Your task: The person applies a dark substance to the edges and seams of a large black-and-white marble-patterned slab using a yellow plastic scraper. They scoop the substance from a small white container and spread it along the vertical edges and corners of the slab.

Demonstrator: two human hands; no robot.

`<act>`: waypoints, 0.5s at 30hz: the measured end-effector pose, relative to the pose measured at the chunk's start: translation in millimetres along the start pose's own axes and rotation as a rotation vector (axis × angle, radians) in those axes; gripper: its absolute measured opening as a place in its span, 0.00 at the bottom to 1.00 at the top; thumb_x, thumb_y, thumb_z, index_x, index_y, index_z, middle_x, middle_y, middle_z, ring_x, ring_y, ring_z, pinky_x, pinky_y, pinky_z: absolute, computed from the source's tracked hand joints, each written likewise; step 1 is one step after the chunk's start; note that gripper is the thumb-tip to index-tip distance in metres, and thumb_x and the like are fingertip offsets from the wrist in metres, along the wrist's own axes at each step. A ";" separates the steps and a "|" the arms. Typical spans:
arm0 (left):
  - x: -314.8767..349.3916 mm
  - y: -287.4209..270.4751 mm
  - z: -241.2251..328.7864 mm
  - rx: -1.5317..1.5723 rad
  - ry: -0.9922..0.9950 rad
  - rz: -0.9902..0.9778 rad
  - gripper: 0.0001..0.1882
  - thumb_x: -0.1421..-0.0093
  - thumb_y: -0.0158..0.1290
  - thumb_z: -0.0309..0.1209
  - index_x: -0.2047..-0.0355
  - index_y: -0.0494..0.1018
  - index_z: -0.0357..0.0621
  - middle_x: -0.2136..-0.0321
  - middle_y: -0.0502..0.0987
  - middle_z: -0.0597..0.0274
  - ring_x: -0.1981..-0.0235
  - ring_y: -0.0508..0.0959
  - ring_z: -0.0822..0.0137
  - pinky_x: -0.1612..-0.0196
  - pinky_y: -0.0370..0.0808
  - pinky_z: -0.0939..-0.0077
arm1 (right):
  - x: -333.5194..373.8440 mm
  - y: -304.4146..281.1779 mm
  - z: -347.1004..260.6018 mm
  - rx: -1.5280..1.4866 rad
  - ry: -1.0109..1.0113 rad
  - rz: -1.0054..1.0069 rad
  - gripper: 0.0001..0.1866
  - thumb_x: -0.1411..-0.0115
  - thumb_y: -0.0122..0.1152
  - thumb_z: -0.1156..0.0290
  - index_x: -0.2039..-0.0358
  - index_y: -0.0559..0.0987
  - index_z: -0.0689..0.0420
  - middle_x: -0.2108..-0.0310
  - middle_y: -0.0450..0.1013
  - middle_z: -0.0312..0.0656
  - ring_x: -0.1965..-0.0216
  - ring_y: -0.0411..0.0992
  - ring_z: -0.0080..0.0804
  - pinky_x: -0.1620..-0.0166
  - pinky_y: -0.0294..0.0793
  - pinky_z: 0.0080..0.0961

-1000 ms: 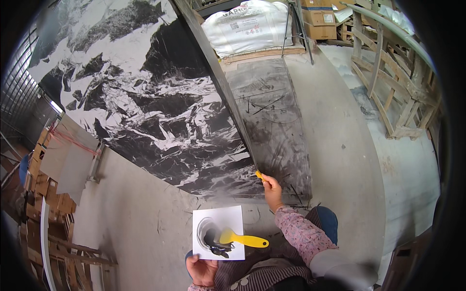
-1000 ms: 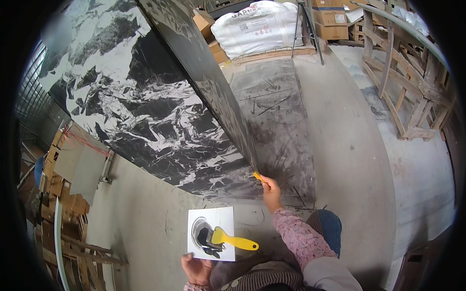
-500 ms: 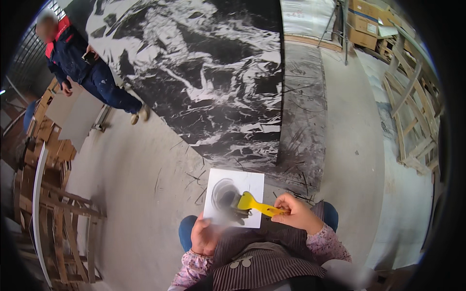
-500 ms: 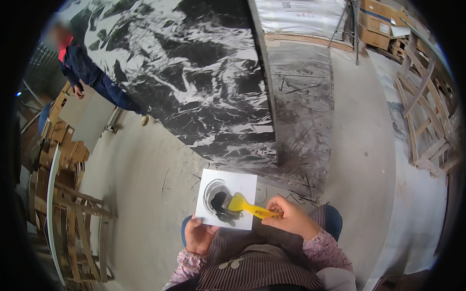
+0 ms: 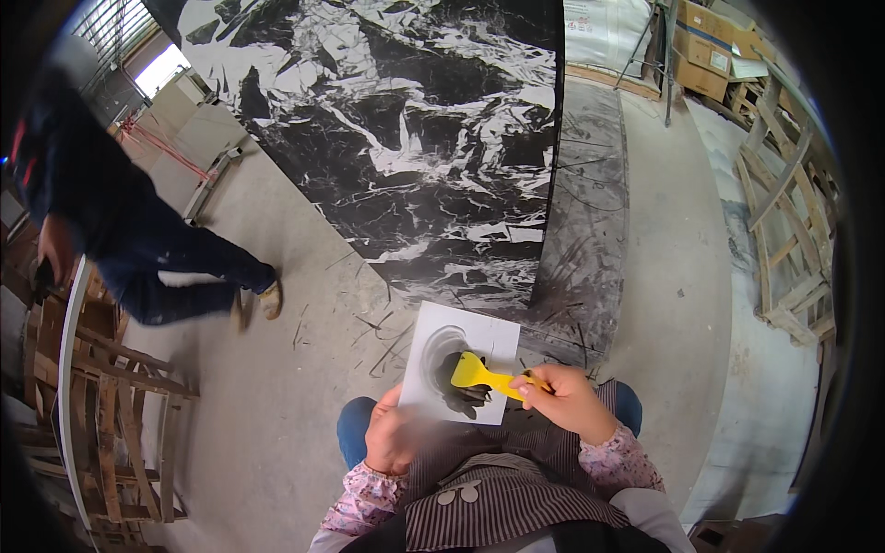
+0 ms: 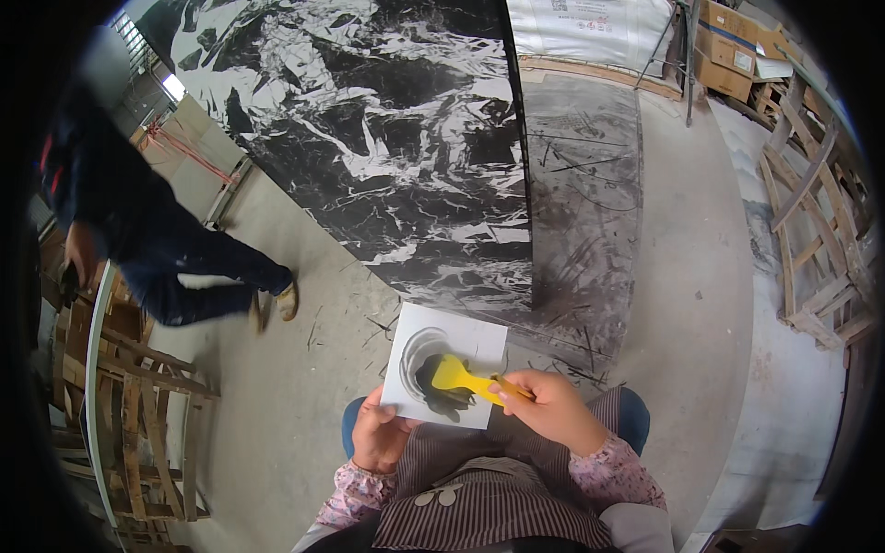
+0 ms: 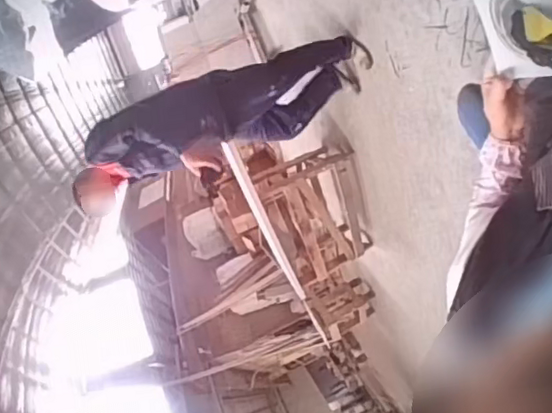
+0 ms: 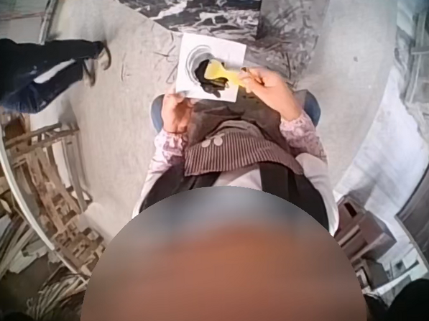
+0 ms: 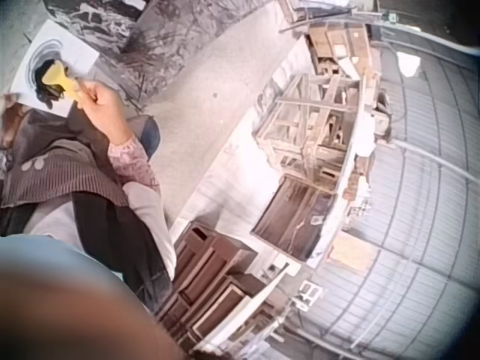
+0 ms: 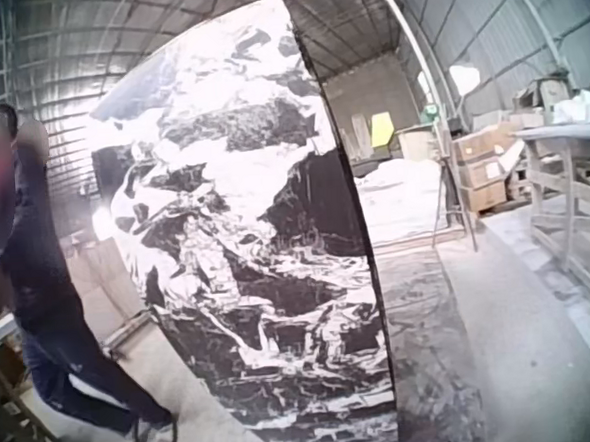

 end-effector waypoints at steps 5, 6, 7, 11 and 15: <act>0.1 -6.1 -2.3 -0.050 0.003 0.048 0.27 0.44 0.48 0.26 0.44 0.67 0.27 0.52 0.77 0.47 0.53 0.80 0.56 0.50 0.80 0.60 | -0.2 -6.4 6.3 0.197 0.058 0.002 0.08 0.34 0.59 0.71 0.62 0.81 0.62 0.74 0.75 0.32 0.73 0.71 0.15 0.69 0.69 0.16; 0.3 -8.2 -3.9 -0.083 0.004 0.062 0.28 0.45 0.48 0.26 0.43 0.67 0.27 0.52 0.77 0.48 0.52 0.79 0.56 0.49 0.79 0.58 | -1.3 -9.5 8.7 0.211 0.098 -0.010 0.08 0.34 0.59 0.71 0.62 0.81 0.62 0.74 0.75 0.32 0.73 0.71 0.15 0.69 0.69 0.16; 1.9 -14.1 -6.6 -0.062 0.008 0.059 0.28 0.45 0.47 0.27 0.43 0.66 0.27 0.52 0.77 0.47 0.52 0.79 0.55 0.49 0.79 0.59 | -1.2 -12.3 12.5 0.223 0.138 -0.023 0.08 0.34 0.58 0.71 0.62 0.81 0.61 0.74 0.75 0.32 0.73 0.71 0.15 0.68 0.69 0.16; 6.4 -22.7 -2.5 0.041 -0.008 0.044 0.29 0.43 0.46 0.27 0.41 0.64 0.26 0.49 0.74 0.46 0.48 0.77 0.52 0.44 0.75 0.53 | -12.6 -58.3 42.3 -0.254 -0.018 0.287 0.15 0.32 0.54 0.70 0.46 0.75 0.60 0.64 0.77 0.35 0.66 0.73 0.18 0.63 0.70 0.16; 8.5 -25.1 -2.3 0.066 -0.021 0.083 0.30 0.44 0.48 0.29 0.42 0.63 0.28 0.48 0.74 0.45 0.49 0.78 0.51 0.46 0.78 0.52 | -36.2 -72.1 135.9 -0.588 0.132 0.435 0.16 0.30 0.53 0.67 0.44 0.73 0.55 0.63 0.78 0.36 0.76 0.63 0.12 0.73 0.60 0.09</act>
Point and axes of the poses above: each hand's wrist, its own x-axis away from the middle knuckle, its own y-axis out of the palm, z = x × y, the point moved 8 cm from there along -x, towards the middle knuckle
